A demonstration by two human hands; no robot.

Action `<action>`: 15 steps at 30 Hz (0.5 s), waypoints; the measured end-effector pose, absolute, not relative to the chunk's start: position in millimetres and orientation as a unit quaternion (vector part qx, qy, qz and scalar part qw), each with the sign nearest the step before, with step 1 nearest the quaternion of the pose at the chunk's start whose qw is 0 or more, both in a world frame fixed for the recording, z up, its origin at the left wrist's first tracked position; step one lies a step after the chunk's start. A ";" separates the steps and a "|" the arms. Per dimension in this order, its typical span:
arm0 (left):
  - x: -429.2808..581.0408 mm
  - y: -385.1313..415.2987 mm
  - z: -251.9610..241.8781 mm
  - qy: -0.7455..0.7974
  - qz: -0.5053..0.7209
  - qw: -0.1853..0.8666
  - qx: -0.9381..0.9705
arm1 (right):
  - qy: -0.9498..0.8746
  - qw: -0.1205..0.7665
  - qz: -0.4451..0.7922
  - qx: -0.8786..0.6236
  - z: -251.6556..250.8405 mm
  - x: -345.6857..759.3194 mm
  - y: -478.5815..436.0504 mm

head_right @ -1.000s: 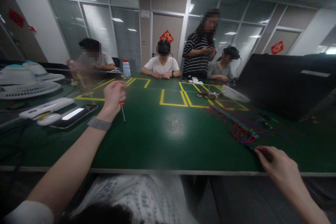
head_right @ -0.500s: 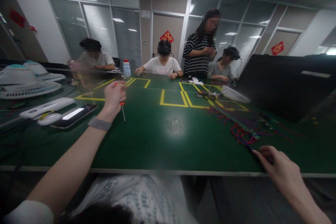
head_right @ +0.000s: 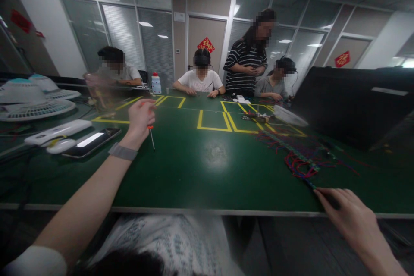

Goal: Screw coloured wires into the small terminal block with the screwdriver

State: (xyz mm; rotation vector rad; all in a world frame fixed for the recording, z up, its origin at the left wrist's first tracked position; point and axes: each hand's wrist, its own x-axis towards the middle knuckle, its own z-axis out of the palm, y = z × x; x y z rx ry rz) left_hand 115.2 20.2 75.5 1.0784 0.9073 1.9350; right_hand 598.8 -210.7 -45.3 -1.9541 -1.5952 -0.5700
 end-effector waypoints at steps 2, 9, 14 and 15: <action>115.0 20.7 74.8 0.353 0.752 0.366 0.420 | -0.596 0.280 -0.201 -0.726 -49.0 605.9 -212.5; 114.8 20.4 75.3 0.350 0.752 0.371 0.418 | -0.622 0.309 -0.175 -0.697 -54.8 619.2 -215.3; 114.5 20.1 75.1 0.349 0.751 0.370 0.421 | -0.638 0.315 -0.136 -0.689 -52.7 630.3 -216.6; 114.5 20.1 75.1 0.351 0.751 0.370 0.420 | -0.642 0.312 -0.123 -0.690 -53.7 634.8 -217.8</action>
